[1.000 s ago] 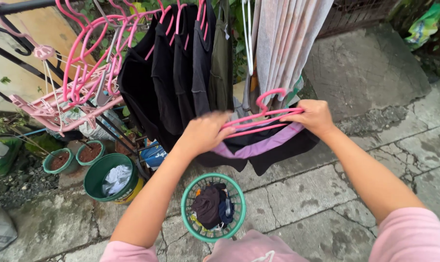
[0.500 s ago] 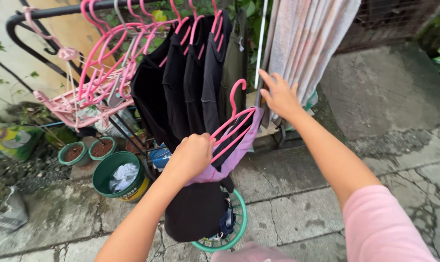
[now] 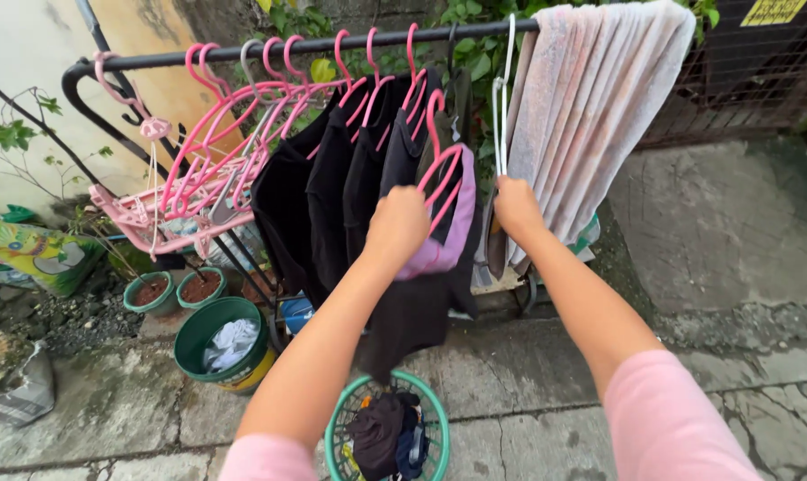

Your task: Hang washed laundry items onto hangers and a drying rack.

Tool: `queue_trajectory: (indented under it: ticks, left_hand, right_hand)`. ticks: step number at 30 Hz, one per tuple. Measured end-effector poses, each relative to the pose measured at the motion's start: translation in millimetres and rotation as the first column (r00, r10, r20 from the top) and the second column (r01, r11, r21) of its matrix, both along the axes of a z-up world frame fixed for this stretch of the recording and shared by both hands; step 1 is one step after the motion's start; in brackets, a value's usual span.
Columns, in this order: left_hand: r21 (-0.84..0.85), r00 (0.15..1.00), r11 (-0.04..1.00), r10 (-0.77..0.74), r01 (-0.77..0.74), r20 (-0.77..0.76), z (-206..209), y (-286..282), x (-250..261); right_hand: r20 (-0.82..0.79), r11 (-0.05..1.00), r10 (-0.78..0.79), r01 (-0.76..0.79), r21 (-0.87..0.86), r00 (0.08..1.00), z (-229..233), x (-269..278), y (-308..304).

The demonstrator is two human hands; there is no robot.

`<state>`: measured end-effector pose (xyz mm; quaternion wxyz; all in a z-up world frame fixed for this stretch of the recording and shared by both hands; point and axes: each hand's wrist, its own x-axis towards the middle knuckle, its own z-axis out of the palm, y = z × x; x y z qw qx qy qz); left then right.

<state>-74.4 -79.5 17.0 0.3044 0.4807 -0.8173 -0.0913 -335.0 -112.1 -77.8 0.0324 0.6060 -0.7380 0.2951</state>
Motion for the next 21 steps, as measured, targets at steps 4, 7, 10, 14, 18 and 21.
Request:
queue_trajectory:
  ticks: [4,7,10,14,18,21]
  left_hand:
    - [0.015,0.998,0.998,0.056,-0.056,-0.040,32.5,-44.8,-53.2]
    - [0.017,0.993,0.997,0.075,-0.074,-0.087,45.2,-83.3,-88.9]
    - [-0.002,0.989,0.991,0.136,-0.136,-0.055,42.2,-126.7,-119.9]
    - [-0.020,0.983,0.984,0.174,-0.176,-0.057,42.7,-157.4,-144.1]
    - [0.096,0.971,0.971,0.224,-0.217,-0.078,24.4,-174.7,-161.8]
    - [0.105,0.973,0.970,0.225,-0.219,-0.056,-1.2,-185.0,-165.2]
  right_hand:
    - [0.028,0.971,0.119,-0.110,-0.214,0.993,4.3,-14.8,12.6]
    - [0.058,0.937,0.205,-0.179,-0.299,0.977,16.7,-4.7,26.4]
    - [0.153,0.952,0.224,-0.183,-0.244,0.962,15.8,2.1,23.7]
    - [0.156,0.943,0.261,-0.217,-0.251,0.953,14.1,11.3,20.9]
    - [0.122,0.946,0.254,-0.220,-0.238,0.959,18.7,19.8,27.9]
    - [0.148,0.973,0.215,-0.199,-0.120,0.965,32.1,23.9,37.7]
